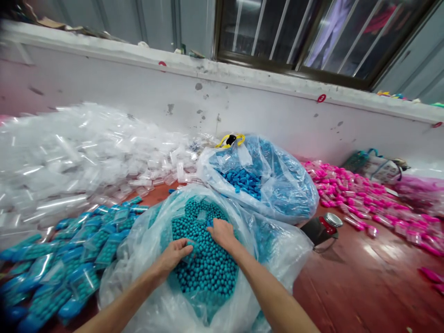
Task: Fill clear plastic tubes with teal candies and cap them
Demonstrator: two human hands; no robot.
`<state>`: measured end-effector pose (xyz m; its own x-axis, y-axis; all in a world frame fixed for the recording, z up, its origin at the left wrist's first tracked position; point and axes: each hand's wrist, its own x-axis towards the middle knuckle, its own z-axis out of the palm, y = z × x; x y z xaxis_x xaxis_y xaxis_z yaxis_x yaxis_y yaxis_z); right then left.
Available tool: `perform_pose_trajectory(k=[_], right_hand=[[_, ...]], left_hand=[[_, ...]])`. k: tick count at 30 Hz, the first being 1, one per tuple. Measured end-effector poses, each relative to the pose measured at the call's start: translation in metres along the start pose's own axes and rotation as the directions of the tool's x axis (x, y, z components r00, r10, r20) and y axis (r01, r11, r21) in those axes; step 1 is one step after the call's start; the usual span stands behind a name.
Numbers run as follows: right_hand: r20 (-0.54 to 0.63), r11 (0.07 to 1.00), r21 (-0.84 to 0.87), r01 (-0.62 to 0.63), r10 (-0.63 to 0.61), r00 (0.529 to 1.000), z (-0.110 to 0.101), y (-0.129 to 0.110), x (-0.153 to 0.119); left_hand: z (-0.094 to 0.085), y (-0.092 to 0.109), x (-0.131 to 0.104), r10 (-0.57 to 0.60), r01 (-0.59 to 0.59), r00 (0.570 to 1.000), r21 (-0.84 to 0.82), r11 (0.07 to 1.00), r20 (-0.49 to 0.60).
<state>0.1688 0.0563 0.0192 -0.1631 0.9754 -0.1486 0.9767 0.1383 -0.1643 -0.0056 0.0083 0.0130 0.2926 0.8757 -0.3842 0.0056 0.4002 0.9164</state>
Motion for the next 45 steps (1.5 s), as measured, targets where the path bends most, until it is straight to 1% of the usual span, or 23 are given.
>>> perform_pose_trajectory(k=[2, 4, 6, 9, 12, 14, 15, 17, 19, 21, 24, 26, 28, 30, 33, 35, 36, 37, 38, 41, 42, 43, 45], right_hand=[[-0.017, 1.000, 0.000, -0.005, 0.005, 1.000, 0.010, -0.010, 0.007], [-0.025, 1.000, 0.002, 0.016, -0.016, 1.000, 0.015, -0.014, 0.008], [-0.028, 0.999, 0.004, 0.050, -0.049, 0.998, 0.013, -0.014, 0.004], [-0.045, 0.993, 0.006, 0.117, -0.117, 0.992, 0.001, -0.013, -0.010], [-0.129, 0.961, 0.067, 0.267, -0.257, 0.958, -0.004, -0.017, -0.030], [-0.211, 0.913, 0.169, 0.372, -0.336, 0.918, -0.001, -0.022, -0.040], [-0.248, 0.882, 0.238, 0.406, -0.349, 0.904, 0.001, -0.024, -0.044], [-0.304, 0.809, 0.402, 0.428, -0.323, 0.896, 0.004, -0.026, -0.047], [-0.328, 0.726, 0.555, 0.406, -0.257, 0.909, 0.005, -0.026, -0.046], [-0.352, 0.678, 0.623, 0.391, -0.203, 0.914, 0.004, -0.025, -0.045], [-0.428, 0.710, 0.582, 0.395, -0.146, 0.892, 0.006, -0.022, -0.045], [-0.460, 0.733, 0.569, 0.373, -0.093, 0.883, 0.011, -0.018, -0.046], [-0.447, 0.691, 0.608, 0.391, -0.110, 0.888, 0.016, -0.013, -0.044], [-0.382, 0.631, 0.682, 0.371, -0.125, 0.916, 0.017, -0.009, -0.040], [-0.231, 0.520, 0.814, 0.258, -0.118, 0.966, 0.012, -0.008, -0.039], [-0.136, 0.432, 0.886, 0.167, -0.103, 0.985, 0.006, -0.011, -0.042], [-0.110, 0.399, 0.907, 0.138, -0.093, 0.990, 0.004, -0.013, -0.045], [-0.103, 0.383, 0.915, 0.123, -0.074, 0.992, 0.002, -0.015, -0.047], [-0.119, 0.393, 0.910, 0.129, -0.048, 0.992, 0.001, -0.017, -0.049], [-0.242, 0.507, 0.836, 0.210, -0.002, 0.970, -0.001, -0.023, -0.056], [-0.266, 0.527, 0.819, 0.228, -0.004, 0.964, -0.002, -0.025, -0.058], [-0.267, 0.520, 0.822, 0.231, -0.005, 0.964, -0.002, -0.026, -0.060], [-0.195, 0.435, 0.882, 0.181, -0.014, 0.981, -0.003, -0.028, -0.061]], left_hand=[[0.000, -0.002, 0.001, -0.004, 0.004, 1.000, 0.004, 1.000, 0.000], [-0.002, -0.002, 0.001, -0.013, 0.013, 1.000, -0.006, 1.000, 0.005], [-0.004, -0.001, -0.001, -0.019, 0.019, 1.000, -0.014, 1.000, 0.004], [-0.005, 0.000, -0.001, 0.000, 0.000, 0.999, -0.010, 1.000, -0.032], [-0.001, 0.001, 0.001, 0.100, -0.096, 0.991, 0.047, 0.994, -0.092], [0.002, 0.001, 0.001, 0.162, -0.154, 0.979, 0.071, 0.985, -0.120], [0.003, 0.001, 0.001, 0.181, -0.174, 0.976, 0.068, 0.982, -0.124], [0.006, 0.002, -0.002, 0.180, -0.176, 0.979, 0.048, 0.983, -0.099], [0.008, 0.003, -0.005, 0.127, -0.125, 0.990, 0.036, 0.992, -0.059], [0.010, 0.005, -0.008, 0.071, -0.070, 0.997, 0.035, 0.997, -0.040], [0.013, 0.007, -0.012, 0.075, -0.075, 0.996, 0.008, 0.997, -0.045], [0.014, 0.008, -0.014, 0.078, -0.079, 0.997, -0.051, 0.996, -0.010], [0.013, 0.009, -0.014, 0.072, -0.069, 0.997, -0.109, 0.992, 0.022], [0.011, 0.009, -0.013, 0.058, -0.054, 0.998, -0.139, 0.989, 0.021], [0.009, 0.009, -0.013, 0.051, -0.052, 0.999, -0.106, 0.993, -0.013], [0.008, 0.008, -0.015, 0.063, -0.062, 0.998, -0.077, 0.995, 0.002], [0.007, 0.008, -0.015, 0.067, -0.066, 0.998, -0.070, 0.995, 0.018], [0.007, 0.007, -0.015, 0.069, -0.066, 0.997, -0.067, 0.996, 0.037], [0.007, 0.006, -0.015, 0.071, -0.067, 0.996, -0.068, 0.995, 0.056], [0.006, 0.003, -0.014, 0.089, -0.077, 0.989, -0.103, 0.992, 0.116], [0.006, 0.002, -0.014, 0.099, -0.082, 0.986, -0.127, 0.989, 0.135], [0.007, 0.001, -0.015, 0.106, -0.083, 0.983, -0.151, 0.985, 0.150], [0.007, 0.002, -0.017, 0.106, -0.075, 0.980, -0.179, 0.981, 0.169]])
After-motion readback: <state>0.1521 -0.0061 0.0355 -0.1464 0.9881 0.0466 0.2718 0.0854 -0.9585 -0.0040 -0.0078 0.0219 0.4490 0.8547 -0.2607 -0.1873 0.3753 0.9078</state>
